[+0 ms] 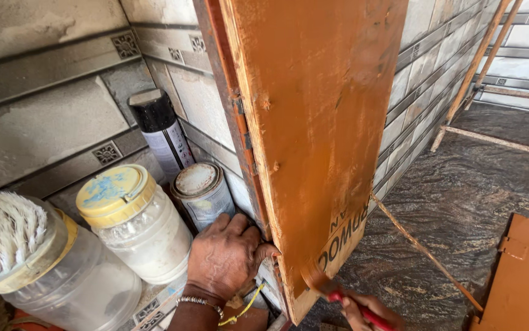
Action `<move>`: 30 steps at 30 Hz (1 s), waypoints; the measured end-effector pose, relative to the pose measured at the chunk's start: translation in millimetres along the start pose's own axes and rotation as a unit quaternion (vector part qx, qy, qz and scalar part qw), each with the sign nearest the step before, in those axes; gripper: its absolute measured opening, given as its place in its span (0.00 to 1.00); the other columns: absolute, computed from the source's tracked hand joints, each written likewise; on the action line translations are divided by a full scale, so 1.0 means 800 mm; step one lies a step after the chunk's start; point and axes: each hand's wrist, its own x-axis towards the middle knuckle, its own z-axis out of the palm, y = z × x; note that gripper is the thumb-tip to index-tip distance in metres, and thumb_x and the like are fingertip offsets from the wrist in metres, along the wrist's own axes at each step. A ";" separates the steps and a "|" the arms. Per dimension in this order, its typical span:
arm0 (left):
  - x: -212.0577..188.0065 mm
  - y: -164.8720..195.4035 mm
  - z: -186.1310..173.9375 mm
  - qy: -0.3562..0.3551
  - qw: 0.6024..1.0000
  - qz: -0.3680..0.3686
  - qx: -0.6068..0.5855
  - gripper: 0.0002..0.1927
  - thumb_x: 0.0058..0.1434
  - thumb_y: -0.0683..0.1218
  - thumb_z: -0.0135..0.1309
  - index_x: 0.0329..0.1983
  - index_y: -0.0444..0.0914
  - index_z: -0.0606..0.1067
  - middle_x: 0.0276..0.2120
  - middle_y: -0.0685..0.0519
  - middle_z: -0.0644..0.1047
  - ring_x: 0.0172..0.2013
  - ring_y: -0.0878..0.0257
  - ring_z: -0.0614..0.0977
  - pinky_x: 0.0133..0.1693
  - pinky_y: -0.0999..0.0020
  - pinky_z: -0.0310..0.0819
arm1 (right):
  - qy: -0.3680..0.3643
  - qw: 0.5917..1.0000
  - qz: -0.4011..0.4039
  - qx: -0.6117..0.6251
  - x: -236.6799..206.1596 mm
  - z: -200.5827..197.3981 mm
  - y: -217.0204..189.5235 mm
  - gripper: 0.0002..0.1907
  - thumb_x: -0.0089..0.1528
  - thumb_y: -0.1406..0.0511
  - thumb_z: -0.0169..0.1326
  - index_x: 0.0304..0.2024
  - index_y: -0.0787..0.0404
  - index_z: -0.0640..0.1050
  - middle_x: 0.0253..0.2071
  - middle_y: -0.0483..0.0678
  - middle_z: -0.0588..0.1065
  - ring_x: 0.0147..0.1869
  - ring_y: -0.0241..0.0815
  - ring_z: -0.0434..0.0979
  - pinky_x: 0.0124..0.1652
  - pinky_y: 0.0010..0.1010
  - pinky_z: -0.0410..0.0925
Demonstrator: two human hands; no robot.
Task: The person paints a vertical wooden board with orange paint using a brush. They repeatedly dip the brush into a small paint can and apply the paint to the board's surface and edges.
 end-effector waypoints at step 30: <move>0.009 -0.002 -0.007 -0.052 0.997 -0.012 -0.050 0.19 0.55 0.62 0.58 0.30 0.43 0.81 0.31 0.52 0.74 0.37 0.52 0.76 0.37 0.58 0.74 | 0.076 0.991 -0.113 0.007 0.280 -0.046 -0.179 0.10 0.71 0.69 0.50 0.38 0.70 0.76 0.35 0.54 0.79 0.34 0.38 0.83 0.33 0.24 0.80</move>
